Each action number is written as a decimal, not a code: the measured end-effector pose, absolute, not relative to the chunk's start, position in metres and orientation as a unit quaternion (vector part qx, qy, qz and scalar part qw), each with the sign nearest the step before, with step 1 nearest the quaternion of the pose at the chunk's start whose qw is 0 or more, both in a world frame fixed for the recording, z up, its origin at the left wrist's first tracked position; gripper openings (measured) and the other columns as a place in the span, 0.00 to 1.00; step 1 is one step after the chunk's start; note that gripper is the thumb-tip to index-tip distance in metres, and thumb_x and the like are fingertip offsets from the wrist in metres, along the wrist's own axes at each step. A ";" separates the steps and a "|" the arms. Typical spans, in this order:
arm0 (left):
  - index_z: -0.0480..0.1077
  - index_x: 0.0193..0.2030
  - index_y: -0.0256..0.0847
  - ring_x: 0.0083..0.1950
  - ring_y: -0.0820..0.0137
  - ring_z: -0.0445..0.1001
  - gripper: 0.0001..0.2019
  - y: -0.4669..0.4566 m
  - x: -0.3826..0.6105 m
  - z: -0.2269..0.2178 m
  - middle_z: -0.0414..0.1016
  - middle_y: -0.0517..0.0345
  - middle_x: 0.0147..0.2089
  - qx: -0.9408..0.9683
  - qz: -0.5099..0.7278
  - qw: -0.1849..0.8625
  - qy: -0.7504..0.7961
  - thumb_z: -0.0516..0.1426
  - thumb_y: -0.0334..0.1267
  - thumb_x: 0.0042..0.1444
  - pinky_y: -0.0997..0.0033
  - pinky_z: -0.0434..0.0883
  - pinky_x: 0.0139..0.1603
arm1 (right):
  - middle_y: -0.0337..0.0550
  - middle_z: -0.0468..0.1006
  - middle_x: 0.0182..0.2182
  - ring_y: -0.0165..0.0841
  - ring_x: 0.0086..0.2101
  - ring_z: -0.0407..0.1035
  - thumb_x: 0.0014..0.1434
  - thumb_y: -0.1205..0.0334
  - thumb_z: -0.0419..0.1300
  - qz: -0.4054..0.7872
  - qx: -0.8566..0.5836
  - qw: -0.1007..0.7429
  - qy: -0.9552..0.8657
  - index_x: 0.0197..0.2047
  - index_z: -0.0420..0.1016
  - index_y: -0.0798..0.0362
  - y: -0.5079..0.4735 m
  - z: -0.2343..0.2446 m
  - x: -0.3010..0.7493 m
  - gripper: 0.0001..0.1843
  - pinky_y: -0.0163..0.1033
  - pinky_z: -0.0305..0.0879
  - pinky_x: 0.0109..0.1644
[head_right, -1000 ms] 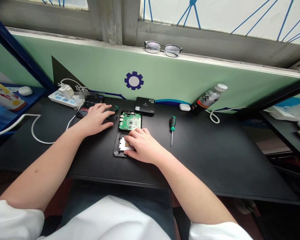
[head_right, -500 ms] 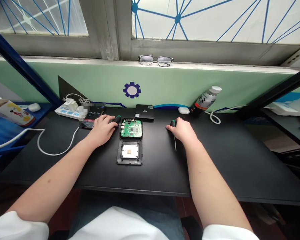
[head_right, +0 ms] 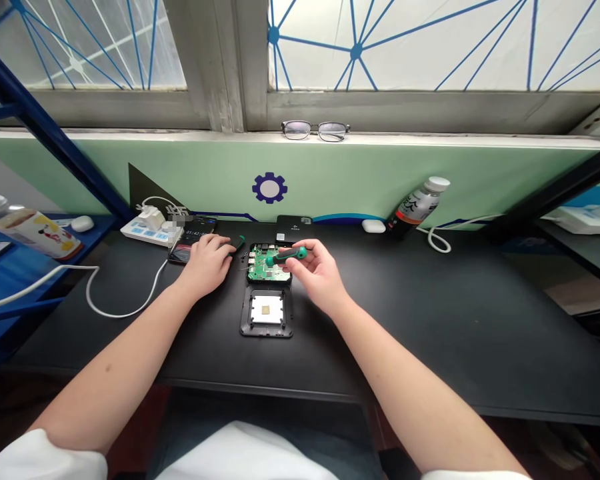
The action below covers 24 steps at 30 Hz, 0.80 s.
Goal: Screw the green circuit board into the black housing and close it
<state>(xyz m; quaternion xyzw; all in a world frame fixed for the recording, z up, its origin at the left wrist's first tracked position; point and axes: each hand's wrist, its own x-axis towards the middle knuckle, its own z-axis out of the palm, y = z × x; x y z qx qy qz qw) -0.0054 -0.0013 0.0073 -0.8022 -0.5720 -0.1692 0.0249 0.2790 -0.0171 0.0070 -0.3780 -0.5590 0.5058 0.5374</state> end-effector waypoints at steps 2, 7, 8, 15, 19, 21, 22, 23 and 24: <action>0.82 0.57 0.42 0.71 0.45 0.68 0.16 0.000 -0.006 0.006 0.78 0.40 0.67 -0.802 -0.172 0.028 -0.572 0.54 0.32 0.70 0.38 0.71 0.66 | 0.49 0.90 0.52 0.43 0.49 0.87 0.61 0.40 0.74 0.459 -0.381 0.532 -0.601 0.50 0.73 0.44 -0.022 0.002 0.271 0.24 0.54 0.85 0.56; 0.83 0.56 0.42 0.69 0.45 0.69 0.18 0.001 -0.006 0.006 0.80 0.40 0.64 -0.799 -0.189 0.027 -0.570 0.53 0.31 0.71 0.39 0.72 0.64 | 0.51 0.89 0.56 0.43 0.53 0.86 0.67 0.45 0.69 0.343 -0.382 0.507 -0.693 0.54 0.74 0.44 -0.024 -0.008 0.265 0.18 0.54 0.84 0.59; 0.84 0.55 0.42 0.69 0.46 0.69 0.18 0.002 -0.006 0.006 0.80 0.40 0.64 -0.800 -0.190 0.022 -0.569 0.53 0.30 0.70 0.39 0.72 0.64 | 0.51 0.89 0.56 0.42 0.52 0.86 0.67 0.46 0.68 0.329 -0.380 0.503 -0.703 0.54 0.74 0.44 -0.023 -0.009 0.264 0.18 0.53 0.84 0.58; 0.84 0.53 0.45 0.68 0.46 0.69 0.19 0.000 -0.005 0.007 0.81 0.42 0.63 -0.811 -0.194 0.004 -0.552 0.53 0.27 0.68 0.39 0.72 0.62 | 0.50 0.89 0.56 0.43 0.53 0.86 0.68 0.49 0.66 0.304 -0.374 0.482 -0.732 0.56 0.74 0.44 -0.020 -0.011 0.260 0.16 0.52 0.84 0.56; 0.84 0.53 0.43 0.69 0.47 0.68 0.18 0.000 -0.004 0.005 0.81 0.42 0.64 -0.818 -0.195 -0.001 -0.542 0.52 0.29 0.70 0.40 0.72 0.64 | 0.50 0.89 0.55 0.43 0.54 0.86 0.68 0.48 0.67 0.307 -0.374 0.502 -0.717 0.55 0.74 0.44 -0.022 -0.009 0.259 0.17 0.54 0.84 0.59; 0.84 0.54 0.41 0.68 0.47 0.69 0.18 0.001 -0.003 0.004 0.81 0.42 0.64 -0.818 -0.201 -0.015 -0.539 0.52 0.31 0.71 0.40 0.72 0.65 | 0.50 0.89 0.55 0.43 0.54 0.86 0.68 0.47 0.68 0.323 -0.378 0.522 -0.693 0.54 0.74 0.44 -0.023 -0.007 0.259 0.17 0.54 0.84 0.59; 0.84 0.54 0.40 0.66 0.48 0.69 0.18 0.002 -0.003 0.004 0.81 0.42 0.63 -0.816 -0.210 -0.027 -0.538 0.52 0.32 0.72 0.41 0.73 0.66 | 0.51 0.89 0.55 0.44 0.54 0.86 0.67 0.46 0.69 0.334 -0.380 0.534 -0.678 0.54 0.74 0.44 -0.024 -0.006 0.260 0.18 0.54 0.84 0.59; 0.84 0.53 0.40 0.65 0.49 0.70 0.17 0.002 -0.003 0.005 0.81 0.42 0.62 -0.813 -0.224 -0.041 -0.535 0.52 0.32 0.72 0.42 0.73 0.66 | 0.51 0.89 0.55 0.44 0.54 0.86 0.67 0.44 0.69 0.346 -0.382 0.545 -0.662 0.53 0.73 0.44 -0.024 -0.004 0.261 0.19 0.54 0.84 0.59; 0.84 0.52 0.41 0.63 0.51 0.72 0.17 0.002 -0.003 0.005 0.82 0.43 0.61 -0.810 -0.240 -0.059 -0.531 0.52 0.32 0.72 0.43 0.73 0.67 | 0.51 0.89 0.54 0.44 0.54 0.86 0.66 0.42 0.70 0.356 -0.384 0.556 -0.646 0.53 0.73 0.44 -0.024 -0.003 0.262 0.21 0.55 0.84 0.59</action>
